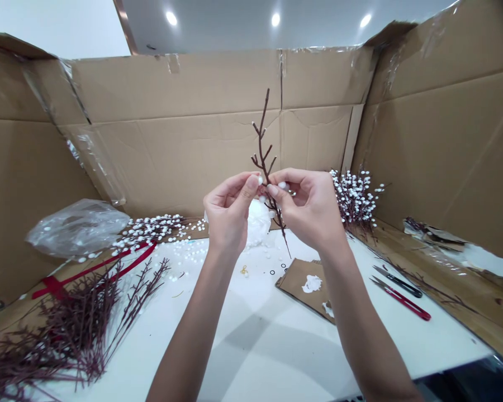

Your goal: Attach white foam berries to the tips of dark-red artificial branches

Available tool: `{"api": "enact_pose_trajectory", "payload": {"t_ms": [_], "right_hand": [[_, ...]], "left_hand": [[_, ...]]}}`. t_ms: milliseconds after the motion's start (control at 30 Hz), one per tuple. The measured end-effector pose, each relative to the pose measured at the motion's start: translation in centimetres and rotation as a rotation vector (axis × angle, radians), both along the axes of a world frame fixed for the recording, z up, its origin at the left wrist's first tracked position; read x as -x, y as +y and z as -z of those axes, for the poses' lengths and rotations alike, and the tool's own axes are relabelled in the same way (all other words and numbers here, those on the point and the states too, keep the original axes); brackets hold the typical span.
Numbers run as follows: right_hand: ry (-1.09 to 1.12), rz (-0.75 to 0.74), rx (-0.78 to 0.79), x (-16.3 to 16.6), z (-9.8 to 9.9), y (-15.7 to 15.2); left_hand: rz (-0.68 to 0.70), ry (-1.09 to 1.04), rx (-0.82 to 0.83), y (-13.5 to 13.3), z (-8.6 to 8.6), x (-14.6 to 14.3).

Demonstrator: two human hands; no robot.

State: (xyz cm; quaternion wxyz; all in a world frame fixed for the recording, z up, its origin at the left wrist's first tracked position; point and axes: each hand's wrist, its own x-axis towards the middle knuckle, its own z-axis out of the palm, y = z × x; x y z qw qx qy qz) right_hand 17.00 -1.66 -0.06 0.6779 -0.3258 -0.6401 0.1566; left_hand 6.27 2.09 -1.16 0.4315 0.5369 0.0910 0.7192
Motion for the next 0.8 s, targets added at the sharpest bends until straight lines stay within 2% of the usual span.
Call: {"api": "enact_pose_trajectory", "payload": {"t_ms": [367, 800], "right_hand": [[0.002, 0.057, -0.07, 0.17, 0.16, -0.01], [0.004, 0.088, -0.092, 0.35, 0.22, 0.04]], "left_hand": [[-0.045, 0.018, -0.064, 0.04, 0.08, -0.17], [-0.086, 0.007, -0.035, 0.38, 0.46, -0.49]]}}
